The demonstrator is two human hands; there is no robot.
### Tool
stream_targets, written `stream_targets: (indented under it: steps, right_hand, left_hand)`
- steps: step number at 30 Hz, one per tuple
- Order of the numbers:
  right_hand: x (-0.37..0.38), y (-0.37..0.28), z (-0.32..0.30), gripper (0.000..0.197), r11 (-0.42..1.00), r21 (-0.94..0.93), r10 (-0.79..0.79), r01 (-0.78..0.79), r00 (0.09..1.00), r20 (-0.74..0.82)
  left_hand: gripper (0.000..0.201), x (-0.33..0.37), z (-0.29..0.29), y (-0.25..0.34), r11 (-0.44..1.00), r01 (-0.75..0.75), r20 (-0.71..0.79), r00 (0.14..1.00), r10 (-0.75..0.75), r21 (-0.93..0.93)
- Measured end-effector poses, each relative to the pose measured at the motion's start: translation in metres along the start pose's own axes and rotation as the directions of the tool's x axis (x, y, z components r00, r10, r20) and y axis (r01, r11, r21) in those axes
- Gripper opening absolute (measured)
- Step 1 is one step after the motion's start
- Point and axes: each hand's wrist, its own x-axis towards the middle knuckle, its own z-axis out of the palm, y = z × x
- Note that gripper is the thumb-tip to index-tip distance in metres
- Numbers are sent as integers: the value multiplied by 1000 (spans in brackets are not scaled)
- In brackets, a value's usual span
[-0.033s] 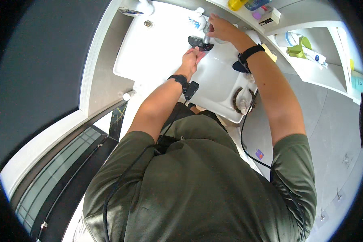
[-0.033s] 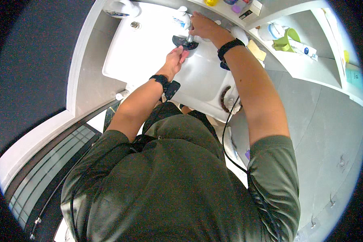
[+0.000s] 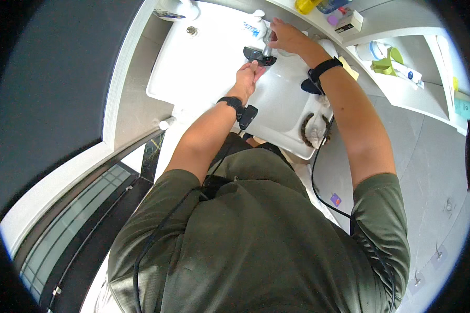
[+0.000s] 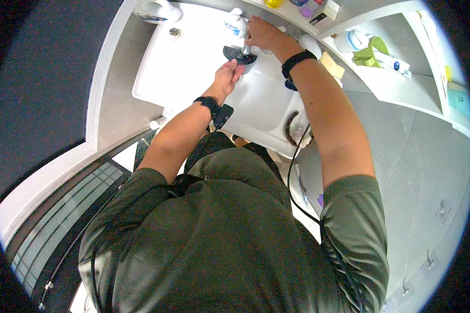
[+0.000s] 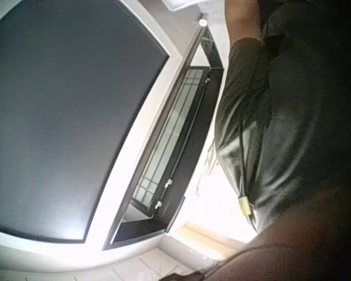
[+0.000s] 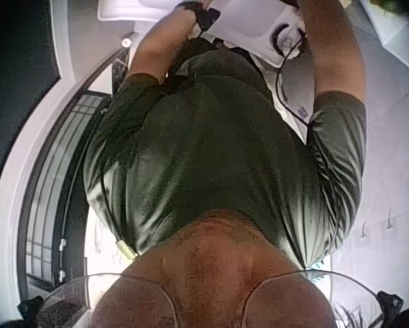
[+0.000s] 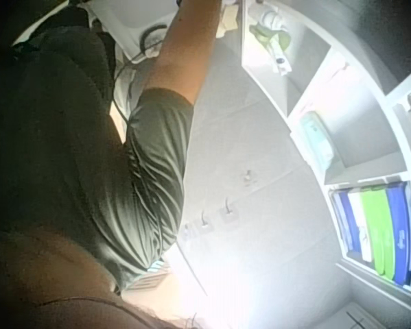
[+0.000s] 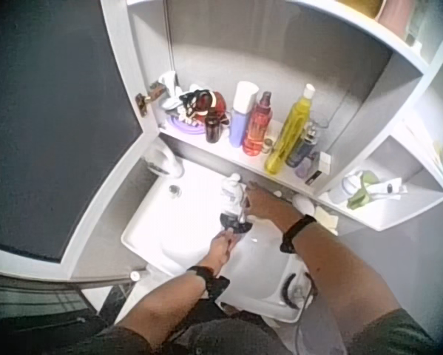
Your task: The person maneuvers a wet-dry vacuum over a floor, then removes the dirty water tank and rinses it in a bathroom sink, pouring detergent into the tank and scrubbing it by hand before rinsing again.
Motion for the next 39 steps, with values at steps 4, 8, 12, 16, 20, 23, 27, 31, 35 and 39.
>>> stream_targets:
  steps: [4, 8, 12, 16, 20, 23, 27, 31, 35, 39]
  right_hand:
    - [4, -6, -9, 35, 998, 29, 48, -53, 989, 142]
    - [2, -3, -2, 34, 999, 7, 32, -33, 998, 56]
    - [3, 1, 0, 34, 999, 40, 16, -18, 997, 70]
    - [4, -3, -2, 34, 999, 30, 22, -24, 997, 70]
    - [1, -1, -1, 35, 999, -18, 39, -38, 998, 55]
    - [5, -5, -2, 35, 999, 10, 31, -32, 995, 94]
    - [6, 5, 5, 35, 1000, -24, -14, 16, 998, 62]
    - [5, 11, 18, 34, 1000, -16, -6, 6, 1000, -7]
    - [5, 13, 21, 34, 999, -31, -32, 30, 998, -54]
    - [7, 6, 15, 33, 1000, -10, -16, 16, 1000, -9]
  left_hand:
    - [14, 2, -3, 1, 1000, -5, 18, 1000, 5, 18]
    - [14, 3, -2, -2, 1000, 2, -1, 1000, -2, 26]
    - [17, 5, -4, -2, 999, 13, 21, 1000, -13, 32]
    - [17, 8, -5, -4, 1000, 19, -17, 1000, -19, 18]
    - [15, 9, -4, -6, 1000, 12, -13, 1000, -11, 20]
    - [14, 10, -6, -5, 1000, -8, -32, 999, 8, -2]
    - [13, 12, -3, -6, 1000, -21, -41, 999, 20, -21]
    - [13, 11, -1, -5, 1000, -4, -39, 999, 3, -10]
    - [14, 11, 1, -5, 1000, -20, -42, 999, 20, 0]
    - [16, 12, -3, -4, 1000, -24, -28, 999, 24, 13]
